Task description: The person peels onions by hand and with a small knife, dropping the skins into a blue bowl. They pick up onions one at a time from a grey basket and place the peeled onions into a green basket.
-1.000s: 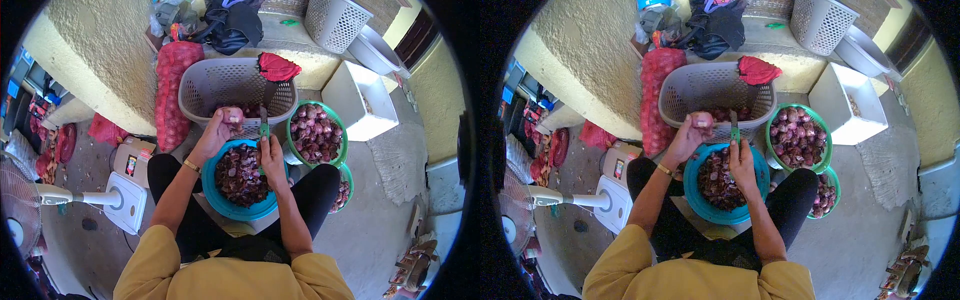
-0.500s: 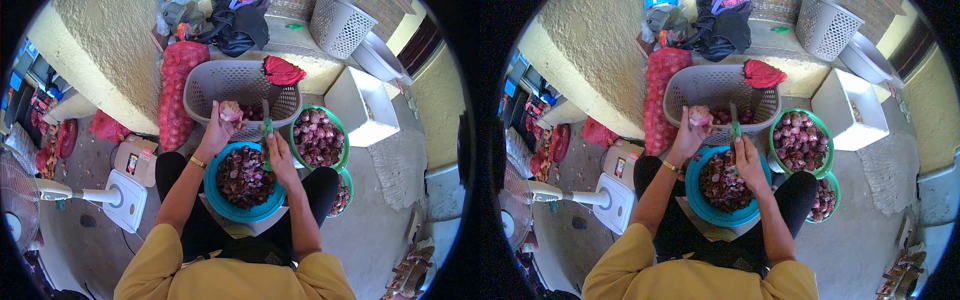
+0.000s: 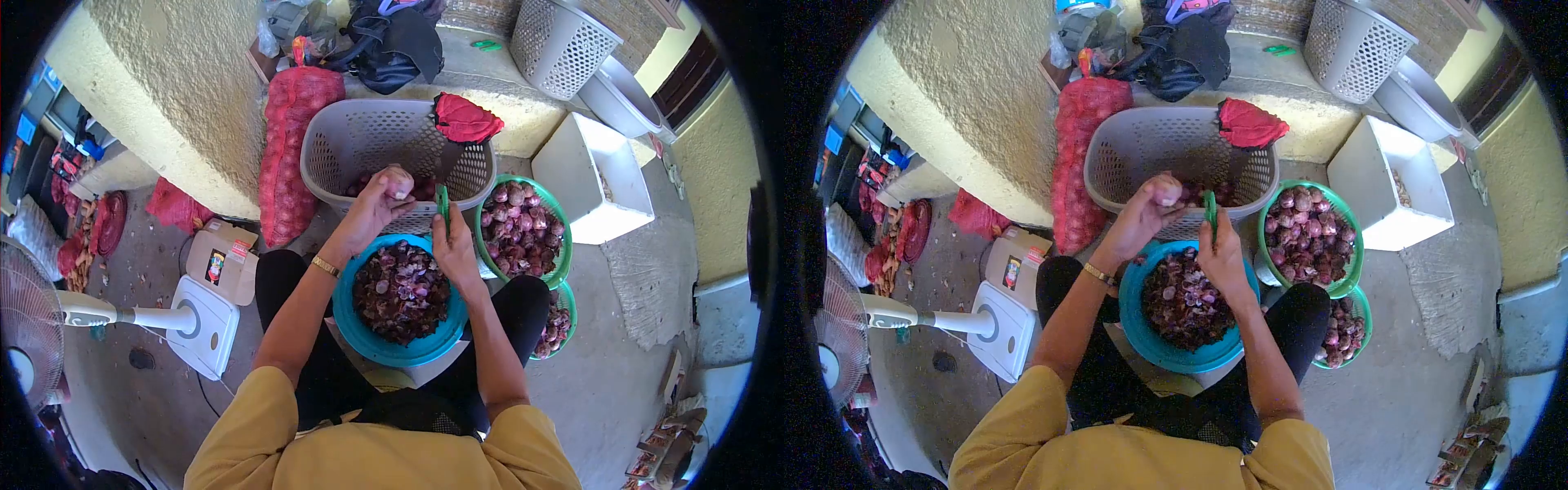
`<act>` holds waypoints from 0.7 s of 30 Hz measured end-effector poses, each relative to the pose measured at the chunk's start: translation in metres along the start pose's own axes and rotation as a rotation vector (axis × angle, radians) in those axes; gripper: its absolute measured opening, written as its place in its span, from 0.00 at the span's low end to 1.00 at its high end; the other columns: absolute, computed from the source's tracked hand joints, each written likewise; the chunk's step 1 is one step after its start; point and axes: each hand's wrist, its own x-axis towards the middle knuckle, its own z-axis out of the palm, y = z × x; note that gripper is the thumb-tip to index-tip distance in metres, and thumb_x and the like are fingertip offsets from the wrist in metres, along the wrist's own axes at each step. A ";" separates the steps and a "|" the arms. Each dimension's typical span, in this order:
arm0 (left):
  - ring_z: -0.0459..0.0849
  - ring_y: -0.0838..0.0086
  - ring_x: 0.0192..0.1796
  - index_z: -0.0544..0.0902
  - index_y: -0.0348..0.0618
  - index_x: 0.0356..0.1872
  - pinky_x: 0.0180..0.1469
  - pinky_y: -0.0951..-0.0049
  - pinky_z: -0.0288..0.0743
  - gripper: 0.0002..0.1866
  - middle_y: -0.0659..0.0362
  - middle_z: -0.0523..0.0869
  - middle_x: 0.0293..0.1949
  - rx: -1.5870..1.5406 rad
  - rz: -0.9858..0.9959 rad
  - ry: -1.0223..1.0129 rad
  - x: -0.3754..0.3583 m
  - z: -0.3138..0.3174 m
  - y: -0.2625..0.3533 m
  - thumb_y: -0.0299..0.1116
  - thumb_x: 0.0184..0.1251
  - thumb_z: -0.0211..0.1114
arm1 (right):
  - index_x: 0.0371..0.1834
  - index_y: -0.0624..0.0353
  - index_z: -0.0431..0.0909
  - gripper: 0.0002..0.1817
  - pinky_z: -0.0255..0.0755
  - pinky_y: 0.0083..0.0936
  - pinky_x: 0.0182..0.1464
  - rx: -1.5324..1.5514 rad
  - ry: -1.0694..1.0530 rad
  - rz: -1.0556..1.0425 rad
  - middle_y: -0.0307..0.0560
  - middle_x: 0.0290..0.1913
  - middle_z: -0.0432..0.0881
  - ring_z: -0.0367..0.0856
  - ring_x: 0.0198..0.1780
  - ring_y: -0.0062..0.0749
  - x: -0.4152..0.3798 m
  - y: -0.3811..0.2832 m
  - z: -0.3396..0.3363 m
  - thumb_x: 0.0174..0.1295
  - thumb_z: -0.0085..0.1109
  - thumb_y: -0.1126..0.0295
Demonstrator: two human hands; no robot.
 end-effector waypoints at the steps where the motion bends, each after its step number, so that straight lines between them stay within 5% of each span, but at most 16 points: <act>1: 0.77 0.74 0.52 0.70 0.41 0.62 0.62 0.64 0.72 0.24 0.61 0.77 0.50 0.088 0.051 0.009 0.002 -0.003 -0.004 0.50 0.77 0.52 | 0.54 0.67 0.71 0.13 0.70 0.38 0.32 0.039 -0.029 0.053 0.59 0.28 0.76 0.76 0.27 0.46 -0.001 0.001 -0.002 0.73 0.48 0.70; 3: 0.76 0.75 0.54 0.70 0.40 0.64 0.64 0.65 0.70 0.24 0.61 0.77 0.51 0.176 0.101 0.017 0.005 -0.008 -0.007 0.44 0.76 0.57 | 0.55 0.67 0.70 0.13 0.69 0.38 0.31 0.078 -0.057 0.107 0.59 0.27 0.76 0.76 0.26 0.46 -0.003 0.008 -0.005 0.73 0.47 0.71; 5: 0.76 0.73 0.58 0.70 0.40 0.64 0.68 0.63 0.67 0.24 0.58 0.78 0.56 0.586 0.207 0.007 0.008 -0.011 -0.005 0.31 0.70 0.64 | 0.60 0.65 0.68 0.16 0.63 0.24 0.26 0.098 -0.057 0.127 0.37 0.25 0.68 0.66 0.24 0.19 -0.007 0.023 -0.004 0.77 0.44 0.67; 11: 0.79 0.73 0.56 0.73 0.37 0.62 0.63 0.70 0.72 0.29 0.57 0.81 0.53 0.889 0.333 0.030 0.028 -0.029 -0.022 0.23 0.59 0.71 | 0.64 0.65 0.67 0.18 0.65 0.25 0.26 -0.012 -0.039 0.082 0.42 0.25 0.71 0.69 0.25 0.22 -0.012 0.021 -0.014 0.75 0.46 0.70; 21: 0.80 0.62 0.59 0.76 0.36 0.58 0.62 0.68 0.72 0.29 0.48 0.80 0.56 1.320 0.537 0.036 0.030 -0.019 -0.016 0.25 0.52 0.74 | 0.62 0.68 0.68 0.17 0.67 0.32 0.28 -0.095 0.008 0.015 0.50 0.24 0.73 0.72 0.24 0.33 -0.014 0.021 -0.020 0.73 0.47 0.73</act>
